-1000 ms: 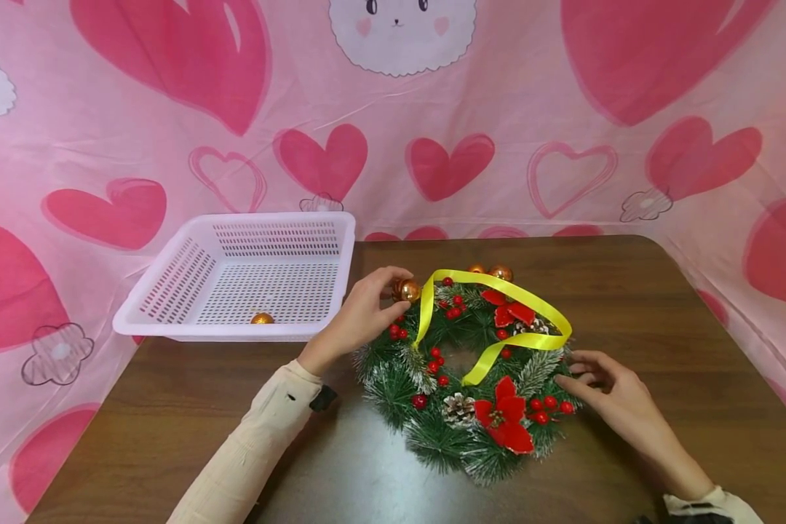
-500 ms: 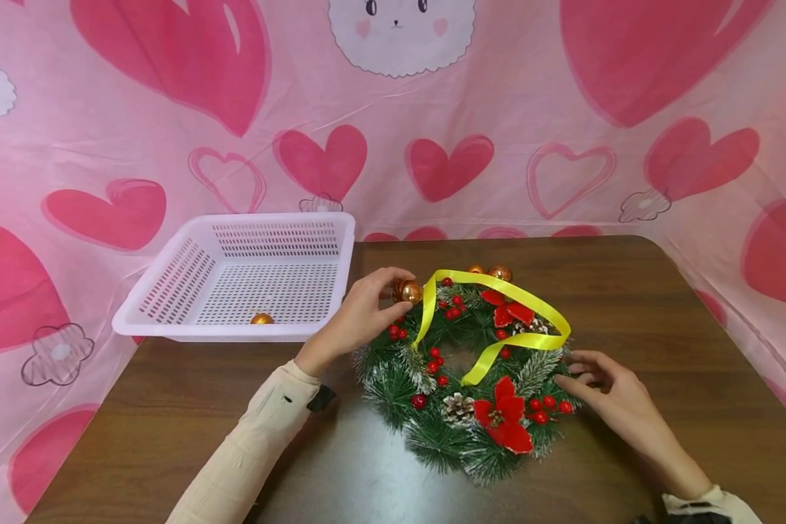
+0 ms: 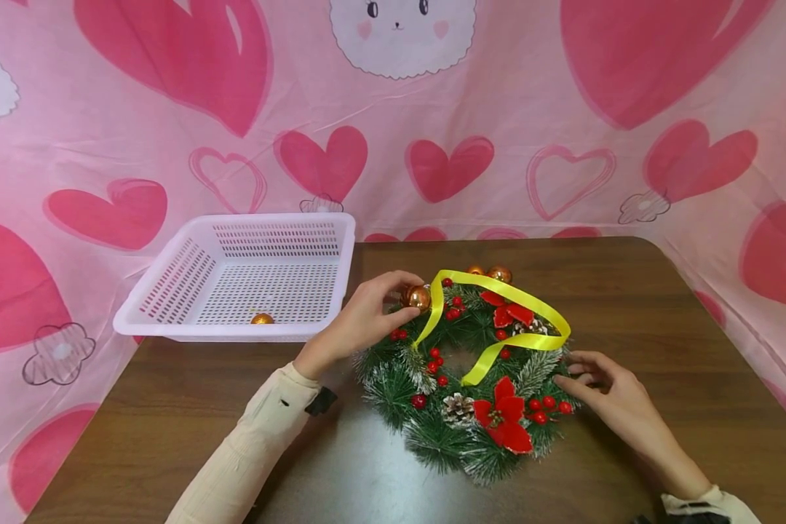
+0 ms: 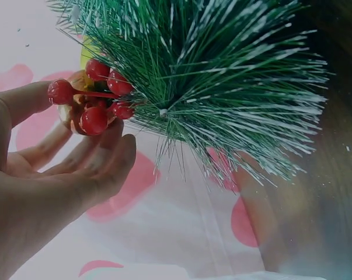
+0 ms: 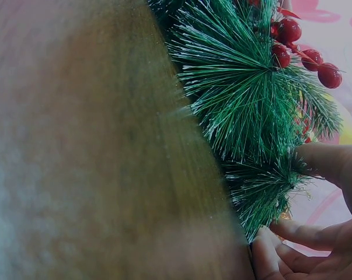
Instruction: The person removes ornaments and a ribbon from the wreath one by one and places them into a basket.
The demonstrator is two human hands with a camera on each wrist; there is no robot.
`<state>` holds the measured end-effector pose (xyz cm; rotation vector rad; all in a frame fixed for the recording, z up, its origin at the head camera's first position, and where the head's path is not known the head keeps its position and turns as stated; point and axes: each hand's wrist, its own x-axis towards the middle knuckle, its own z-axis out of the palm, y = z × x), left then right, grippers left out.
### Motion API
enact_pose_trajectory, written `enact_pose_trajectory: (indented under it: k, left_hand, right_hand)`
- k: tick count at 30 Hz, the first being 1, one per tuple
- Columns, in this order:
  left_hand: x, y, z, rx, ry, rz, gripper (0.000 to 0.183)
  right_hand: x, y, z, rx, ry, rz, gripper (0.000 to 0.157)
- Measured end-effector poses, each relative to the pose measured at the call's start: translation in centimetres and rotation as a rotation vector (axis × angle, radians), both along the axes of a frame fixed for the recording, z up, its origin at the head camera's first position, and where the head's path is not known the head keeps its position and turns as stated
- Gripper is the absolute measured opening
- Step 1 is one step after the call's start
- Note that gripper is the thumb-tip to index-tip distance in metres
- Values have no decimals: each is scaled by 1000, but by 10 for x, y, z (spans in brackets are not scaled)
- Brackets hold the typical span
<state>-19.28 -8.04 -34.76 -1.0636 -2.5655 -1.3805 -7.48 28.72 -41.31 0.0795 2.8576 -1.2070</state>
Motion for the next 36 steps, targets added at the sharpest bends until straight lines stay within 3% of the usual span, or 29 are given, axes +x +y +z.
enact_pose_trajectory:
  k: [17, 24, 30, 33, 36]
  left_hand:
    - [4, 1, 0, -32, -100, -35, 33]
    - [5, 1, 1, 116, -150, -19, 31]
    - [6, -1, 2, 203, -248, -79, 34]
    - [5, -1, 1, 147, -220, -100, 38]
    - [5, 0, 0, 48, -119, -84, 41]
  right_hand:
    - [0, 0, 1, 10, -13, 3, 55]
    - [0, 0, 0, 17, -19, 2, 56]
    - [0, 0, 1, 9, -15, 2, 55]
    - [0, -1, 1, 10, -14, -1, 55]
    - [0, -1, 2, 10, -12, -2, 55]
